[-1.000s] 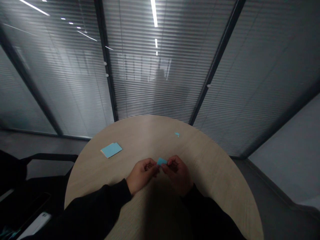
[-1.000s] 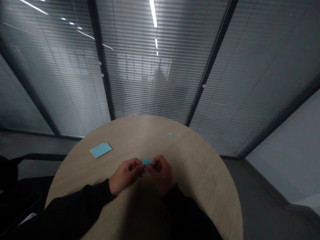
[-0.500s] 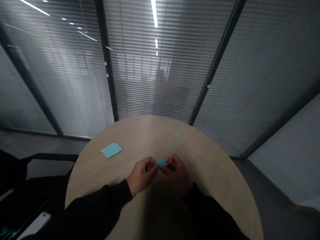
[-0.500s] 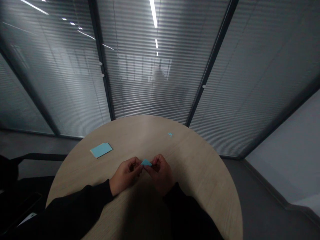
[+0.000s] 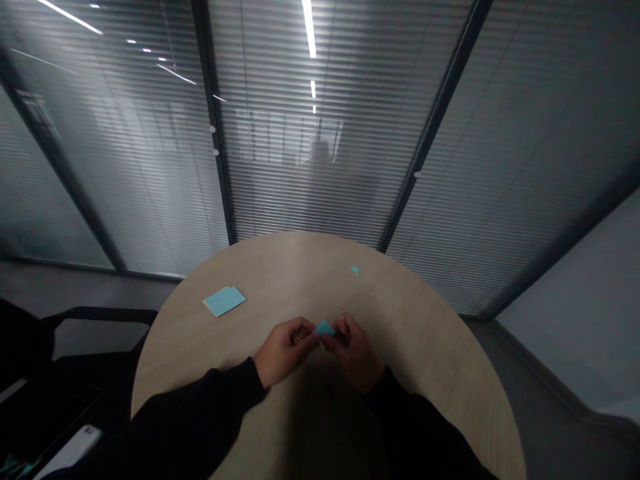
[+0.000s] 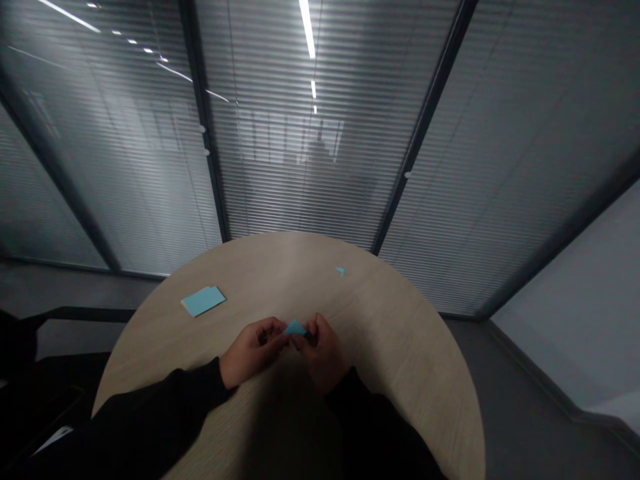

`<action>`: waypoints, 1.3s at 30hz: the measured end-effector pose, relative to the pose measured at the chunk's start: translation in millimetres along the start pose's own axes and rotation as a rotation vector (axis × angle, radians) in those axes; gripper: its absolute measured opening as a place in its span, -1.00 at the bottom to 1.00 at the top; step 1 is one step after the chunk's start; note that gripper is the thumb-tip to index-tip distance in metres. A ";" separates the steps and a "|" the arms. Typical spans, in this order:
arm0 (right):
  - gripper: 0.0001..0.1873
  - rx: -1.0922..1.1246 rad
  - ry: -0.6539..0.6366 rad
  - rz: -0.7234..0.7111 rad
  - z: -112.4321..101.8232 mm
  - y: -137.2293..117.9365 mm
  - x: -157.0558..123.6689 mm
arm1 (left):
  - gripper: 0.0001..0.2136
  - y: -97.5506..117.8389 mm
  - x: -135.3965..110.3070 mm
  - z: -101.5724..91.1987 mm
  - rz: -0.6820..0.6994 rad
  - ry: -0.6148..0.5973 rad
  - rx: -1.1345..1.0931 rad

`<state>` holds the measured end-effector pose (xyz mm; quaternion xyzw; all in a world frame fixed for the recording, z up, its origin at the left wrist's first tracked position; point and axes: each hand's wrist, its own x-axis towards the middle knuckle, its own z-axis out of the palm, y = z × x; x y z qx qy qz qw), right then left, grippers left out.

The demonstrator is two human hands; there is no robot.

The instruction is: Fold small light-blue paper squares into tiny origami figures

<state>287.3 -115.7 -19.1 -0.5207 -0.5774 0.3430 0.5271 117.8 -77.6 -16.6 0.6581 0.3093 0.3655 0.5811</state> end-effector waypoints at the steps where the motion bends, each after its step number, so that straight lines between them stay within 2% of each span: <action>1: -0.64 0.027 -0.006 0.006 0.6 0.1 -0.1 | -0.64 -0.9 0.6 -0.5 -0.003 0.004 -0.007; 6: -0.71 0.107 -0.068 0.014 2.1 -3.3 -2.0 | -0.64 -5.7 2.5 -2.3 0.009 0.009 0.041; 14: -0.70 -0.016 -0.015 0.006 1.1 -2.6 -3.6 | -0.66 -9.8 1.1 -2.9 0.023 0.033 0.135; 17: -0.68 -0.045 -0.022 -0.006 0.5 -3.5 -3.8 | -0.66 -9.9 0.4 -3.4 0.001 -0.007 0.116; 21: -0.75 -0.032 -0.009 -0.019 -1.4 1.6 -2.6 | -0.64 -7.9 1.4 -2.7 -0.022 -0.025 -0.003; 28: -0.75 -0.029 0.066 -0.032 3.2 5.1 -1.8 | -0.64 -7.6 3.5 0.8 -0.167 -0.013 -0.361; 35: -0.69 -0.136 0.165 -0.015 5.8 3.1 -1.2 | -0.69 -7.3 2.5 1.1 -0.149 0.061 -0.333; 39: -0.72 -0.245 0.176 -0.073 3.6 3.1 -0.6 | -0.70 -5.0 2.1 0.8 -0.163 0.065 -0.369</action>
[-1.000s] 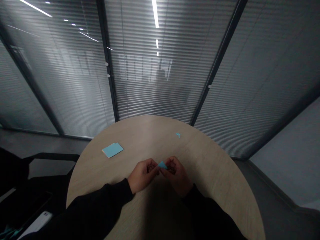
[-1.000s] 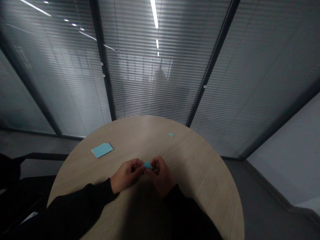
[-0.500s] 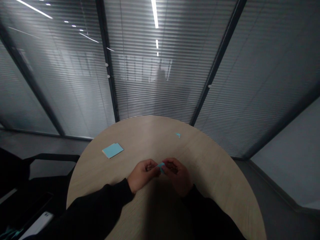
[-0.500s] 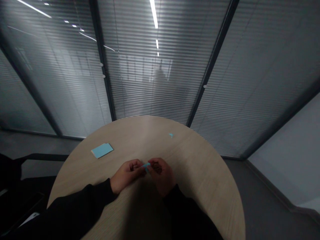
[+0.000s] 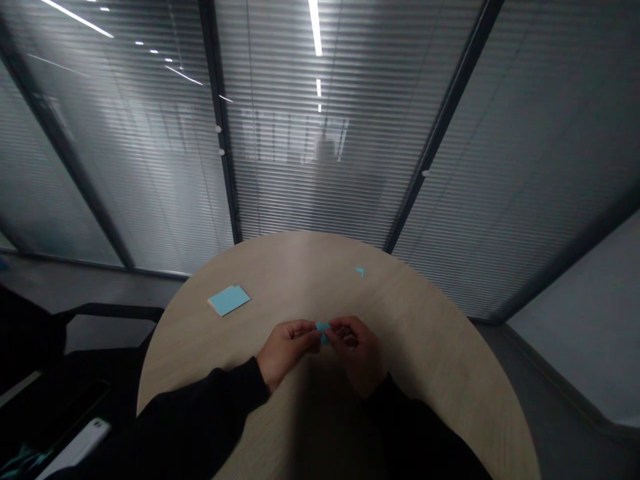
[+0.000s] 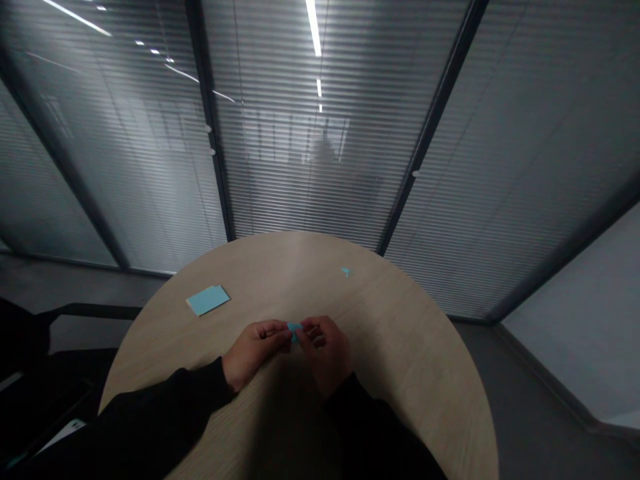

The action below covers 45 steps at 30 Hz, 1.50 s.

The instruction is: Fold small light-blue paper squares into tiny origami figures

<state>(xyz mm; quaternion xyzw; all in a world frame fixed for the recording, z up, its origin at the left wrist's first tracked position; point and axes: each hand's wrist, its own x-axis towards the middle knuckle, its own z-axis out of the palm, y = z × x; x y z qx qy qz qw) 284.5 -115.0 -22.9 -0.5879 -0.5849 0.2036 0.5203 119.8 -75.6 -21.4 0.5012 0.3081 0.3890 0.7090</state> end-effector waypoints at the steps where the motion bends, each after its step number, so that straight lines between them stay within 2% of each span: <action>1: -0.71 -0.010 -0.003 -0.014 -0.3 -0.2 0.0 | -0.70 0.2 0.0 0.2 -0.005 0.005 -0.020; 7: -0.68 -0.032 0.007 0.003 1.2 -2.2 -1.0 | -0.67 -2.1 2.0 0.3 -0.004 0.008 -0.091; 10: -0.70 -0.075 0.012 -0.042 1.7 -3.7 -0.8 | -0.68 -4.0 2.8 -0.1 -0.019 0.011 -0.135; 19: -0.75 -0.382 0.041 -0.436 2.9 -7.8 -0.7 | -0.65 -6.5 4.5 0.8 -0.062 0.119 -0.293; 24: -0.77 -0.518 0.072 -0.582 2.2 -3.5 -0.1 | -0.64 -6.9 4.9 1.4 -0.066 0.150 -0.315; 29: -0.80 -0.525 0.080 -0.632 2.2 -4.5 0.7 | -0.68 -7.5 4.7 1.3 -0.062 0.126 -0.288; 35: -0.81 -0.444 0.014 -0.622 2.0 -4.6 2.1 | -0.69 -7.5 4.9 0.4 -0.051 0.092 -0.250; 40: -0.77 -0.514 -0.034 -0.722 0.6 -5.7 2.6 | -0.70 -8.5 4.0 -0.6 -0.038 0.097 -0.234; 45: -0.80 -0.500 -0.014 -0.753 -0.4 -5.4 3.1 | -0.71 -5.6 2.2 0.8 -0.053 0.083 -0.264</action>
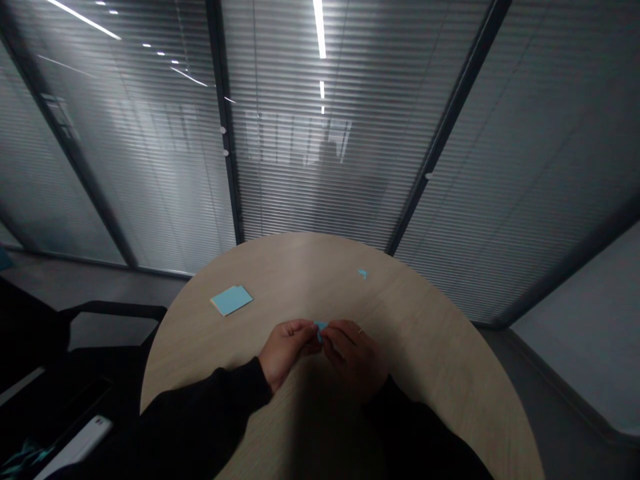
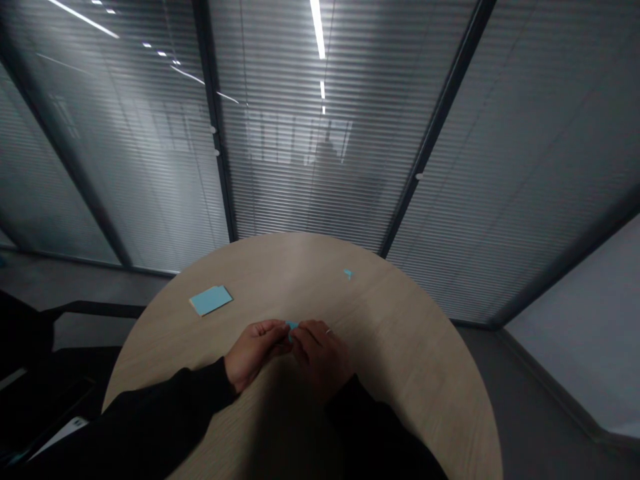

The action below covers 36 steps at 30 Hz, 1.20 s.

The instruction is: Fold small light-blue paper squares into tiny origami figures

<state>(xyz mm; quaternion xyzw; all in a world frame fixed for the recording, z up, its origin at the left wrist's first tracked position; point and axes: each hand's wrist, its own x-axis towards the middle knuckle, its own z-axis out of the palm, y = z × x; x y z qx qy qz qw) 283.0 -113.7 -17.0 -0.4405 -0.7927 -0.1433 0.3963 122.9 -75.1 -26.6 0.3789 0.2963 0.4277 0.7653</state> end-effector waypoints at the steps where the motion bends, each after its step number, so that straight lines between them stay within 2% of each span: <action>1: -0.82 0.002 0.014 0.000 0.1 0.8 -0.4 | -0.72 0.4 -0.1 0.3 0.001 0.001 -0.005; 7: -0.83 0.002 0.003 -0.041 -1.9 4.6 -1.7 | -0.74 -0.6 0.6 -1.0 0.020 -0.020 0.023; 21: -0.79 -0.150 -0.042 -0.308 -10.0 5.0 0.1 | -0.73 4.8 -3.4 4.9 0.004 -0.008 0.028; 31: -0.74 -0.249 -0.119 -0.361 -14.2 3.3 -2.0 | -0.73 2.2 -1.5 0.6 -0.005 -0.026 0.030; 36: -0.75 -0.290 -0.107 -0.385 -18.2 -0.4 2.2 | -0.70 -0.5 0.0 -1.4 0.004 -0.044 0.039</action>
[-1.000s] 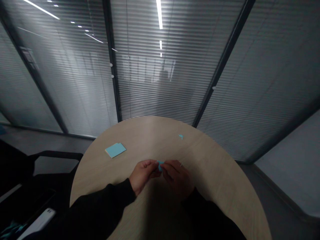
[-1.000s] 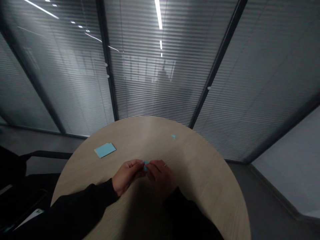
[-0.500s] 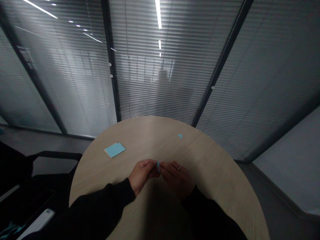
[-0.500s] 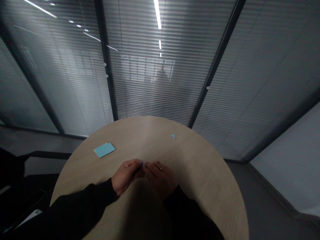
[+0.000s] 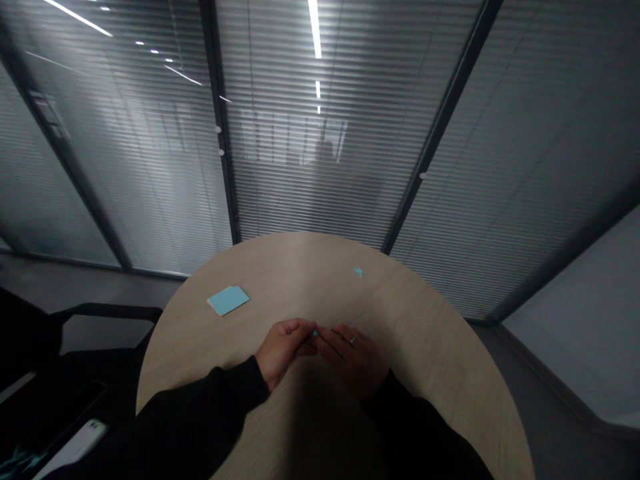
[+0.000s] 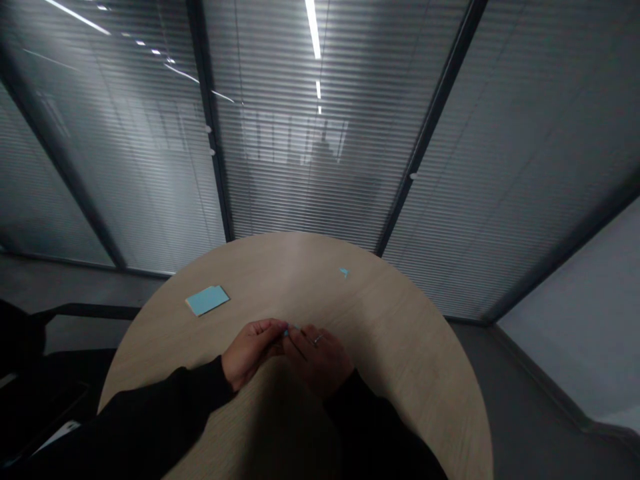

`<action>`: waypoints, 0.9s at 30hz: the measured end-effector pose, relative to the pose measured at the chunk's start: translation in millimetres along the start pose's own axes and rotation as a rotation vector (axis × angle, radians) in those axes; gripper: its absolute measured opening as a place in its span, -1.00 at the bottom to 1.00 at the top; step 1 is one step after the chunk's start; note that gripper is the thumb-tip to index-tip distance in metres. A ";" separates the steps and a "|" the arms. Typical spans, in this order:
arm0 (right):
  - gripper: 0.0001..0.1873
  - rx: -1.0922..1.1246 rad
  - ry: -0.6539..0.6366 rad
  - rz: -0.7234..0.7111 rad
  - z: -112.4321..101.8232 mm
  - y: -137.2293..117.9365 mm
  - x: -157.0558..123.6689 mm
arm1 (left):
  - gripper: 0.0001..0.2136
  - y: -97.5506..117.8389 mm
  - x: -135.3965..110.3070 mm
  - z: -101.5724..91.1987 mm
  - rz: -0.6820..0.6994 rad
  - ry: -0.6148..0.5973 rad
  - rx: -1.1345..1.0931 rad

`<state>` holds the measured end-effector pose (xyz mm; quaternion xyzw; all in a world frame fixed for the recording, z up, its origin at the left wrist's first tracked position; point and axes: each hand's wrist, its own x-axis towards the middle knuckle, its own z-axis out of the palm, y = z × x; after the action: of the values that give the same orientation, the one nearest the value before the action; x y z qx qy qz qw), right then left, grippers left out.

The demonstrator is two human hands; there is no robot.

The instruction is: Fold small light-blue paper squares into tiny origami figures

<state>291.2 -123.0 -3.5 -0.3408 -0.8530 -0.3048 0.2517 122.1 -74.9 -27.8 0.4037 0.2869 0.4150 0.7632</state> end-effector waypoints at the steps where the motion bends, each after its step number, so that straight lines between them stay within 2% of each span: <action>1: -0.75 -0.007 0.006 -0.003 -0.7 -0.3 0.5 | -0.70 -0.5 0.2 -0.4 0.001 0.007 -0.001; 4: -0.76 -0.019 0.041 0.023 -1.2 -1.8 1.0 | -0.69 -0.6 0.5 -0.9 0.021 0.038 0.020; 10: -0.82 0.038 0.080 0.205 2.6 -3.8 0.1 | -0.67 5.5 -0.8 1.9 0.114 0.053 0.170; 15: -0.85 0.084 0.104 0.238 5.3 -3.9 0.9 | -0.66 9.3 -2.4 4.0 0.174 0.031 0.256; 17: -0.86 0.138 0.114 0.235 5.8 -4.6 1.5 | -0.66 9.9 -2.9 4.0 0.180 0.034 0.274; 19: -0.86 0.248 0.140 0.294 6.0 -5.5 1.8 | -0.65 10.4 -3.1 3.6 0.193 0.033 0.312; 21: -0.83 0.420 0.165 0.476 6.9 -6.1 1.5 | -0.65 11.0 -3.0 3.2 0.214 0.028 0.368; 25: -0.70 0.881 0.138 1.069 14.1 -4.5 -1.8 | -0.64 12.1 -3.3 3.8 0.244 0.022 0.438; 27: -0.55 1.139 0.084 1.194 18.4 -3.5 -3.7 | -0.64 12.2 -4.2 4.6 0.242 0.016 0.451</action>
<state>286.9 -113.9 -19.7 -0.5451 -0.5422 0.3467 0.5373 118.6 -76.3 -14.5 0.5918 0.3277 0.4321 0.5964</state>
